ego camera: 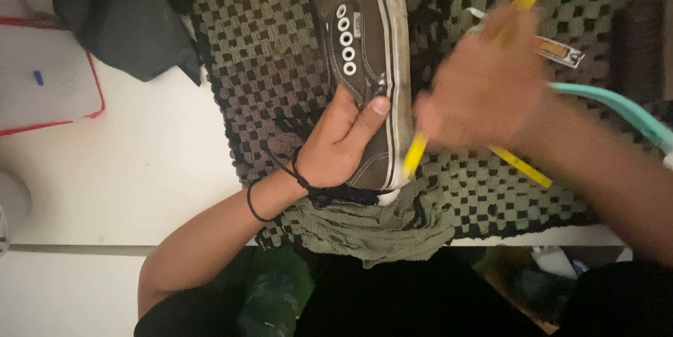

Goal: Cleaning the sole of a sneaker using a brush, cleaning solution, and a cloth on a workbench.

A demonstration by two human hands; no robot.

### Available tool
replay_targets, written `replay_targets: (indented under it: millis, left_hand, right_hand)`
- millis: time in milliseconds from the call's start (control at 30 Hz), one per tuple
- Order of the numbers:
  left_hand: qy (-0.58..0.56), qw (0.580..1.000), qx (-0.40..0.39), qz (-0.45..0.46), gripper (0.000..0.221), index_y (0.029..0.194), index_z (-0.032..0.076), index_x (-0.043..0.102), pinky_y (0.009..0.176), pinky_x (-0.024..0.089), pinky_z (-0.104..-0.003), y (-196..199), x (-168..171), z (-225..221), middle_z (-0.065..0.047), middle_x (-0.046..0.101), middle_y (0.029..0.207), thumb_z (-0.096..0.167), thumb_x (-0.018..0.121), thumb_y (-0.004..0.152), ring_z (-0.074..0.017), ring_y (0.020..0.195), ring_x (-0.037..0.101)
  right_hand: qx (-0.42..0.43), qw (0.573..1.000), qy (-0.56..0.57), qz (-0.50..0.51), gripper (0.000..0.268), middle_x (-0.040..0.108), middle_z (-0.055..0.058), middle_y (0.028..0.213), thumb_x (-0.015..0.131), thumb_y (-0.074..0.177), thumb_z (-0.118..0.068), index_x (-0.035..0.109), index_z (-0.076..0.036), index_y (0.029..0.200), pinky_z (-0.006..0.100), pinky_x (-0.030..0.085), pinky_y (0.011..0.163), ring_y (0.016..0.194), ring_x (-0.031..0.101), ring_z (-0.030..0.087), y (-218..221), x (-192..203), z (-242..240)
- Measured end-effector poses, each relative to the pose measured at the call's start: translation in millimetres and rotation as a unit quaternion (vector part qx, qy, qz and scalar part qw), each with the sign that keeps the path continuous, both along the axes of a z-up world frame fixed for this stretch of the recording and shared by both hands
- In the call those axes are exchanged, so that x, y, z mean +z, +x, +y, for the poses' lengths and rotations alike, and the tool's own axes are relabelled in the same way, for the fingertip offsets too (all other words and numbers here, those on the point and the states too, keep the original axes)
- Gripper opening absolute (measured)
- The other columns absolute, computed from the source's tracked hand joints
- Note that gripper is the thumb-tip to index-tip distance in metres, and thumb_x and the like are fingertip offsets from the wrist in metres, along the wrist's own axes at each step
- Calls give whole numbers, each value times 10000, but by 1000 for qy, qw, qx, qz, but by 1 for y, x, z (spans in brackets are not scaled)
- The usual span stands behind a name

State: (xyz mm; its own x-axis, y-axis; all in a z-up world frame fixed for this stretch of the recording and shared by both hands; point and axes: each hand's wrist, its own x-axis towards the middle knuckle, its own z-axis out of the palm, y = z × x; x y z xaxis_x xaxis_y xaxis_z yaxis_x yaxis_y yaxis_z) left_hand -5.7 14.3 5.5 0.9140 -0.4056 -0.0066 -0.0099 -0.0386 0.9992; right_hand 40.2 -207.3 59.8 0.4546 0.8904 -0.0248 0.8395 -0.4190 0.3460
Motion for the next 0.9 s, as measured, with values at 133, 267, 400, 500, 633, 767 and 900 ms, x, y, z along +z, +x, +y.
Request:
replay_targets:
  millis: [133, 267, 400, 500, 633, 767, 900]
  left_hand:
    - [-5, 1000, 4, 16, 639, 1663, 25, 273, 1436, 221, -461, 4, 6, -1, -142, 363, 1744, 402, 446, 1177, -270, 1648, 336]
    - [-18, 1000, -8, 6, 636, 1694, 39, 242, 1466, 212, -460, 2, 2, 0, -112, 347, 1763, 388, 443, 1201, -252, 1669, 321]
    - [7, 1000, -11, 26, 639, 1672, 24, 271, 1429, 220, -442, 4, 7, 1, -134, 371, 1742, 395, 438, 1178, -263, 1651, 332]
    - [-8, 1000, -13, 27, 639, 1660, 10, 296, 1445, 197, -459, -3, 8, 2, -153, 368, 1740, 410, 433, 1180, -286, 1652, 338]
    - [-4, 1000, -5, 30, 655, 1679, 31, 248, 1445, 175, -444, 6, 4, 0, -147, 343, 1758, 395, 448, 1173, -267, 1664, 306]
    - [-4, 999, 0, 42, 639, 1651, 11, 299, 1431, 187, -436, -1, 3, 1, -143, 380, 1732, 394, 460, 1165, -245, 1637, 330]
    - [8, 999, -9, 51, 686, 1684, 29, 242, 1435, 161, -438, 1, 7, 2, -140, 324, 1763, 429, 441, 1164, -257, 1664, 283]
  right_hand:
    - [-22, 992, 122, 25, 424, 561, 15, 673, 399, 1050, -494, 633, -275, 773, 520, 355, 893, 820, 540, 331, -1, 5, -12]
    - [139, 931, 335, -35, 427, 398, 12, 620, 705, 994, -169, 433, -180, 665, 545, 288, 847, 647, 452, 281, 18, -12, -59]
    - [187, 885, 425, 17, 345, 360, -56, 638, 595, 983, -176, 430, -275, 696, 442, 292, 736, 565, 330, 161, 1, -18, -30]
    - [-151, 983, 72, -73, 694, 433, 82, 532, 424, 1162, -535, 583, -181, 587, 651, 466, 905, 696, 543, 473, -14, -39, -43]
    - [-145, 983, -83, -77, 688, 669, 338, 850, 359, 1154, -468, 742, -48, 767, 717, 426, 1017, 954, 675, 559, -7, -31, -26]
    - [-118, 980, 10, -163, 609, 587, 500, 942, 343, 1162, -323, 716, 63, 875, 800, 364, 1083, 1006, 605, 677, -20, -96, -53]
    - [99, 946, 308, 14, 181, 530, 57, 708, 560, 1059, -252, 599, -228, 884, 631, 441, 699, 691, 548, 345, 7, -12, -30]
